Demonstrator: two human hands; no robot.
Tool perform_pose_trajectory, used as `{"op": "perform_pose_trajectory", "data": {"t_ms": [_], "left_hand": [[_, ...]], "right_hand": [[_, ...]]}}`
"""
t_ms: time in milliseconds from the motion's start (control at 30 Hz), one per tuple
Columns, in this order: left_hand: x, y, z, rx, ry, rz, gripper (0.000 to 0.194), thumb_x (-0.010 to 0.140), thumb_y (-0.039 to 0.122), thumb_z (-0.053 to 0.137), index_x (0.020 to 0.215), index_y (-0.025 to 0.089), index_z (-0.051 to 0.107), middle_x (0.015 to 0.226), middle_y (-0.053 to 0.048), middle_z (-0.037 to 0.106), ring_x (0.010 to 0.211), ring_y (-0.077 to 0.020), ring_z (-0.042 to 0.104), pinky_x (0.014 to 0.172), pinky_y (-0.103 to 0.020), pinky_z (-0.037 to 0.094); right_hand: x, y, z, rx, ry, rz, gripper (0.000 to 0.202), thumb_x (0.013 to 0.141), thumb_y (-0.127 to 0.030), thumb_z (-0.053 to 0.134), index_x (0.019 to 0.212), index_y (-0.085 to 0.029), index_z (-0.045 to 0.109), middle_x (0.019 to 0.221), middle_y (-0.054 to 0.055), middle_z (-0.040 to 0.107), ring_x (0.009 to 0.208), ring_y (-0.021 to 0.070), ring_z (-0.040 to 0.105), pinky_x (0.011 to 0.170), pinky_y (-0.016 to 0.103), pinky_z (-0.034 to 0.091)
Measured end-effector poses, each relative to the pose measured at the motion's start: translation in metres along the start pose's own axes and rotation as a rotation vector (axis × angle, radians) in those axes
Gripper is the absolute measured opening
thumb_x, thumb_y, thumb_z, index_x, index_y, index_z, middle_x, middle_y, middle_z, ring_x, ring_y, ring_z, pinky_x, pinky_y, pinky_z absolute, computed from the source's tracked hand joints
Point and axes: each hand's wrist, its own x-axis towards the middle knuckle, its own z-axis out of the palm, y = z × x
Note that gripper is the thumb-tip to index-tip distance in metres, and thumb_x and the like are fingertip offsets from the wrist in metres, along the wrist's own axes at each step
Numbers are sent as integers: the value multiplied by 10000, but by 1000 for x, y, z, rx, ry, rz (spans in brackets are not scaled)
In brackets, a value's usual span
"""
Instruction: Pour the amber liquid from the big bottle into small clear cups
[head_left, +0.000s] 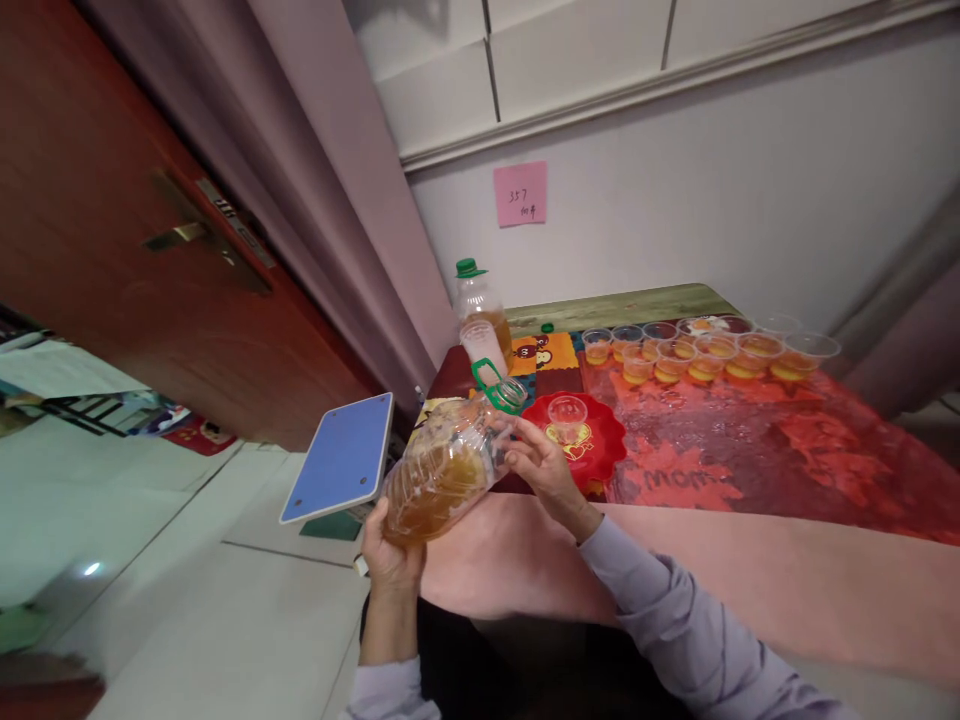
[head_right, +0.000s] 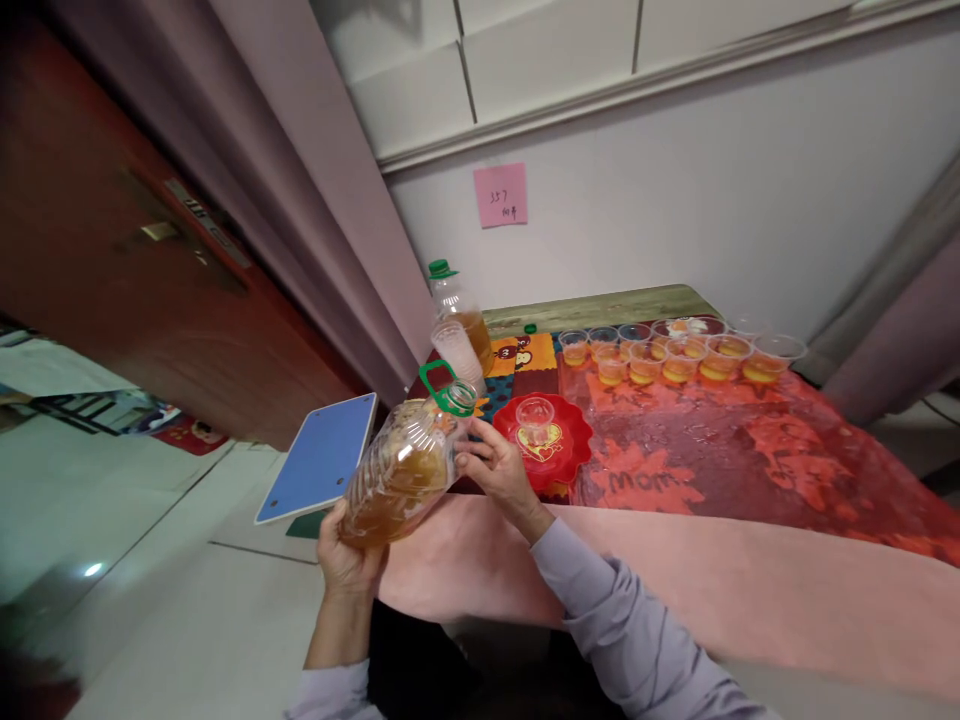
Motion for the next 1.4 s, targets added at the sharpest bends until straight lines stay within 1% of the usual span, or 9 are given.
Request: {"op": "perform_pose_trajectory", "data": {"t_ms": [167, 333, 400, 533, 633, 833, 1000, 1233, 1400], "left_hand": [[1, 6, 6, 81, 55, -34, 312, 676, 374, 806, 940, 208, 814, 1010, -55, 829, 965, -264, 756, 941, -409, 595], [3, 24, 10, 188, 116, -60, 328, 654, 337, 817, 955, 207, 809, 966, -29, 825, 896, -237, 746, 865, -367, 597], [3, 33, 13, 216, 131, -69, 343, 635, 316, 829, 959, 204, 807, 966, -22, 822, 882, -224, 740, 840, -342, 592], [2, 46, 20, 288, 75, -48, 416, 637, 336, 851, 1031, 209, 813, 1034, -26, 820, 937, -231, 740, 868, -341, 585], [4, 50, 22, 334, 72, -22, 470, 621, 351, 867, 1066, 210, 815, 1064, -39, 815, 964, -244, 737, 898, -352, 577], [12, 53, 21, 397, 75, 21, 481, 648, 326, 886, 1104, 201, 801, 1071, -48, 806, 922, -232, 736, 883, -351, 574], [13, 57, 25, 409, -32, 27, 446, 698, 304, 888, 1121, 201, 791, 1006, -59, 800, 906, -275, 756, 853, -398, 609], [9, 64, 39, 453, 1, 43, 405, 699, 291, 881, 1086, 213, 796, 994, -37, 794, 899, -266, 751, 854, -408, 623], [11, 65, 41, 452, -27, 49, 405, 688, 278, 879, 1078, 207, 796, 973, -34, 785, 934, -282, 751, 876, -417, 618]], "right_hand": [[0, 3, 0, -12, 37, -37, 690, 815, -475, 916, 1435, -333, 649, 1506, 80, 668, 1226, 274, 720, 1081, 480, 600], [-2, 12, 1, 49, 65, -7, 700, 838, -539, 879, 1433, -295, 602, 1378, 93, 724, 1195, 284, 740, 1065, 494, 610], [-4, 13, 2, 71, 73, 8, 684, 853, -567, 856, 1422, -291, 594, 1377, 96, 728, 1224, 298, 736, 1062, 498, 614], [-7, 12, 2, 81, 93, 48, 648, 871, -575, 833, 1414, -311, 595, 1454, 94, 701, 1364, 336, 669, 1088, 531, 606], [-8, 13, 1, 106, 110, 67, 630, 881, -566, 821, 1414, -319, 596, 1480, 93, 685, 1404, 348, 641, 1090, 561, 604], [-7, 13, 1, 154, 114, 97, 619, 905, -562, 782, 1443, -324, 588, 1518, 83, 659, 1381, 348, 658, 1009, 551, 652], [-5, 7, 2, 193, 124, 107, 594, 898, -558, 781, 1418, -329, 607, 1519, 72, 660, 1306, 334, 703, 943, 515, 684], [-4, 6, 3, 214, 150, 114, 559, 896, -560, 781, 1389, -343, 633, 1485, 54, 679, 1317, 322, 693, 962, 511, 681], [-4, 6, 3, 215, 147, 118, 550, 912, -558, 760, 1408, -357, 628, 1492, 49, 673, 1299, 317, 704, 984, 533, 671]]}}
